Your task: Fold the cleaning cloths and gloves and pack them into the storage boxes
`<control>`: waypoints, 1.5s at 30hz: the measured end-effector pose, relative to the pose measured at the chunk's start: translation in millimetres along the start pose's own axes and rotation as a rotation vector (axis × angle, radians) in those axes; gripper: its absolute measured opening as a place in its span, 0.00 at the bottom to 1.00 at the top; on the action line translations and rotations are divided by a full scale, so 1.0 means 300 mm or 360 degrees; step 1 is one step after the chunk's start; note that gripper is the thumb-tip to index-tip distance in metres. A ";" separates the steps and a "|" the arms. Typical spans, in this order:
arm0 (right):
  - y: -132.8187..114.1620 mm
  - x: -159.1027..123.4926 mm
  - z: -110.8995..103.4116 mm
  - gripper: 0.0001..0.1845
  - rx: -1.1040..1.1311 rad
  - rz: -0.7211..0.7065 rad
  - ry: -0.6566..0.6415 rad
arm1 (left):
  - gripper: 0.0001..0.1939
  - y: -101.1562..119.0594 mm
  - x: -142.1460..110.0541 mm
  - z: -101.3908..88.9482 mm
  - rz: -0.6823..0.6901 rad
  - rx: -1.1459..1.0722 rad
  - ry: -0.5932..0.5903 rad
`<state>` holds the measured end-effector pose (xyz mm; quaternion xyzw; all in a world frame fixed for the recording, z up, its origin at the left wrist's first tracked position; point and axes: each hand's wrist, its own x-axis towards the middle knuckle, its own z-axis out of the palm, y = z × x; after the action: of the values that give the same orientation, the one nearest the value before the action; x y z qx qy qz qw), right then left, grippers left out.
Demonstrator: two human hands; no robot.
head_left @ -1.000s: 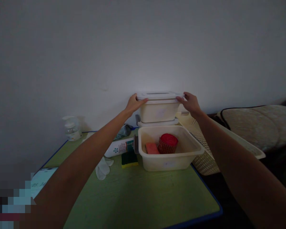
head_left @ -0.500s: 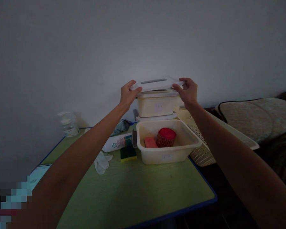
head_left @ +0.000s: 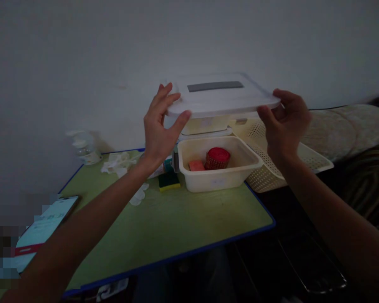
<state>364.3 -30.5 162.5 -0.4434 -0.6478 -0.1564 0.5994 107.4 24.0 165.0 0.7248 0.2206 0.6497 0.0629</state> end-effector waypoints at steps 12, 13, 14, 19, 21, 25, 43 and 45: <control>-0.018 -0.313 -0.054 0.28 0.0131 0.0284 0.0205 | 0.13 0.056 -0.304 0.002 0.0042 -0.0018 -0.0104; -0.010 -0.332 -0.052 0.28 0.0104 0.0299 0.0185 | 0.12 0.055 -0.320 0.006 0.0036 -0.0004 -0.0105; -0.004 -0.351 -0.050 0.29 0.0073 0.0311 0.0163 | 0.12 0.053 -0.335 0.010 0.0032 0.0007 -0.0106; 0.012 -0.416 -0.051 0.28 -0.0085 0.0322 0.0183 | 0.12 0.043 -0.393 0.032 0.0009 0.0012 -0.0112; 0.014 -0.432 -0.055 0.27 -0.0137 0.0323 0.0192 | 0.11 0.037 -0.408 0.038 0.0006 0.0000 -0.0122; 0.021 -0.452 -0.055 0.25 -0.0154 0.0357 0.0138 | 0.10 0.028 -0.422 0.040 0.0011 0.0011 -0.0155; 0.033 -0.459 -0.069 0.23 -0.0233 0.0477 -0.0044 | 0.13 0.003 -0.434 0.027 0.0062 0.0309 -0.0326; 0.035 -0.466 -0.073 0.23 -0.0234 0.0451 -0.0070 | 0.12 -0.003 -0.438 0.020 0.0084 0.0377 -0.0338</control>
<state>370.8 -94.8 36.1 -0.5763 -0.5786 -0.1075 0.5671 105.4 -26.6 43.8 0.7973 0.2686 0.5402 -0.0172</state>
